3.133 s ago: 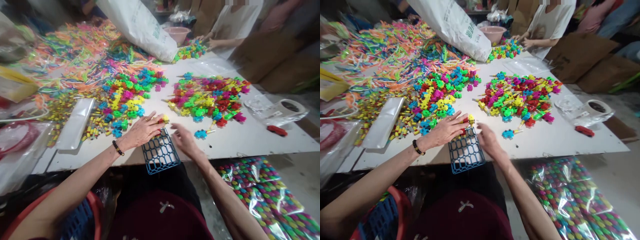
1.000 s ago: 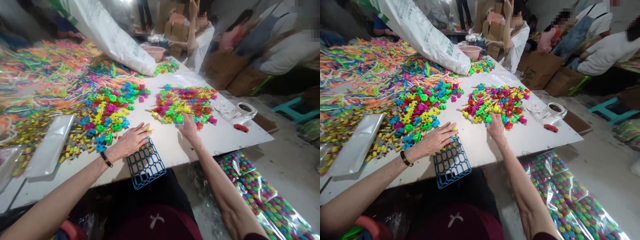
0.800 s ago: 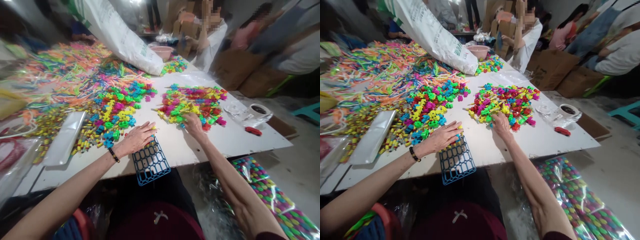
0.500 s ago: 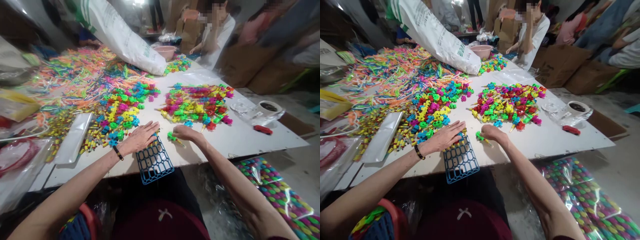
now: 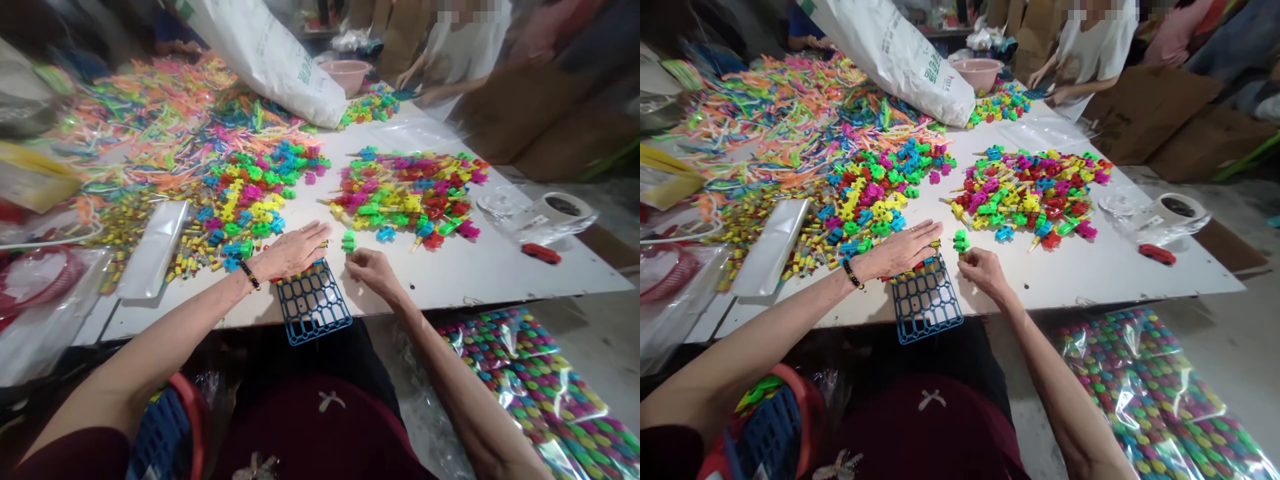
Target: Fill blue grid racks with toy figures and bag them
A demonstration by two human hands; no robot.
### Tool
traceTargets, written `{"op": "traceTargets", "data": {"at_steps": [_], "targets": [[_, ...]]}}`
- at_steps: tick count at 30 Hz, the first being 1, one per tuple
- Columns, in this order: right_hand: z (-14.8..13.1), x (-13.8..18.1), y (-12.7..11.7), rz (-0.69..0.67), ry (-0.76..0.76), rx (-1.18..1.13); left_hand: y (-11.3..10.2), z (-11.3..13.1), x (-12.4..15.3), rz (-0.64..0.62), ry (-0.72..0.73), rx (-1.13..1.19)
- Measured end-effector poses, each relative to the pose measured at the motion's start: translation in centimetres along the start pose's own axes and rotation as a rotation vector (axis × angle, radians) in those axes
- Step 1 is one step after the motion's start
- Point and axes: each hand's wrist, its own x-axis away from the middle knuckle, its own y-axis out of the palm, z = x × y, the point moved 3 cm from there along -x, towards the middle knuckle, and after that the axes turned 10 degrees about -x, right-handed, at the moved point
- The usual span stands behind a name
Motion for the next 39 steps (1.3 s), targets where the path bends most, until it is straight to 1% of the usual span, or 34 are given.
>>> {"op": "traceTargets", "data": {"at_steps": [2,3,5,7,10,12,16,20,24,27,30,34,36,37,38,39], "targets": [[0.4,-0.3,2.0,-0.012,-0.02,-0.194,0.1,0.0,0.1,0.008,-0.011,0.0],[0.5,-0.5,2.8,-0.014,-0.044,-0.223,0.1,0.1,0.2,0.007,-0.017,0.0],[0.7,-1.0,3.7,-0.022,-0.104,-0.182,0.1,0.2,0.2,0.002,-0.018,-0.005],[0.7,-1.3,3.9,-0.058,-0.161,-0.086,0.0,0.2,0.2,0.007,-0.007,-0.012],[0.6,-1.5,3.5,-0.134,-0.224,0.031,-0.1,0.2,0.2,0.036,0.009,-0.018],[0.4,-1.4,3.3,-0.165,-0.258,0.068,-0.2,0.3,0.1,0.055,0.016,-0.019],[0.3,-1.5,3.6,-0.254,-0.307,0.096,-0.5,0.5,0.1,0.071,0.016,-0.015],[0.7,-2.0,3.7,-0.232,-0.267,0.082,-0.4,0.4,0.1,0.092,-0.004,-0.024],[1.0,-1.8,3.7,-0.228,-0.236,0.039,-0.4,0.4,0.1,0.08,0.011,-0.021],[1.2,-1.7,3.9,-0.177,-0.212,0.023,-0.5,0.4,0.1,0.062,0.003,-0.028],[1.4,-1.8,4.4,-0.14,-0.222,0.046,-0.6,0.7,0.1,0.054,-0.003,-0.07],[1.5,-1.6,5.3,-0.13,-0.211,0.079,-0.5,1.2,-0.1,0.067,0.033,-0.11],[1.5,-1.5,5.0,-0.165,-0.189,0.052,-0.4,1.3,-0.2,0.066,0.031,-0.119],[1.5,-1.6,4.4,-0.189,-0.192,0.028,-0.2,1.2,-0.2,0.071,0.023,-0.123],[1.5,-1.8,3.2,-0.187,-0.209,0.009,-0.1,1.1,-0.3,0.081,0.01,-0.125],[1.5,-2.2,1.4,-0.139,-0.236,0.008,0.0,0.9,-0.3,0.096,-0.003,-0.123]]}}
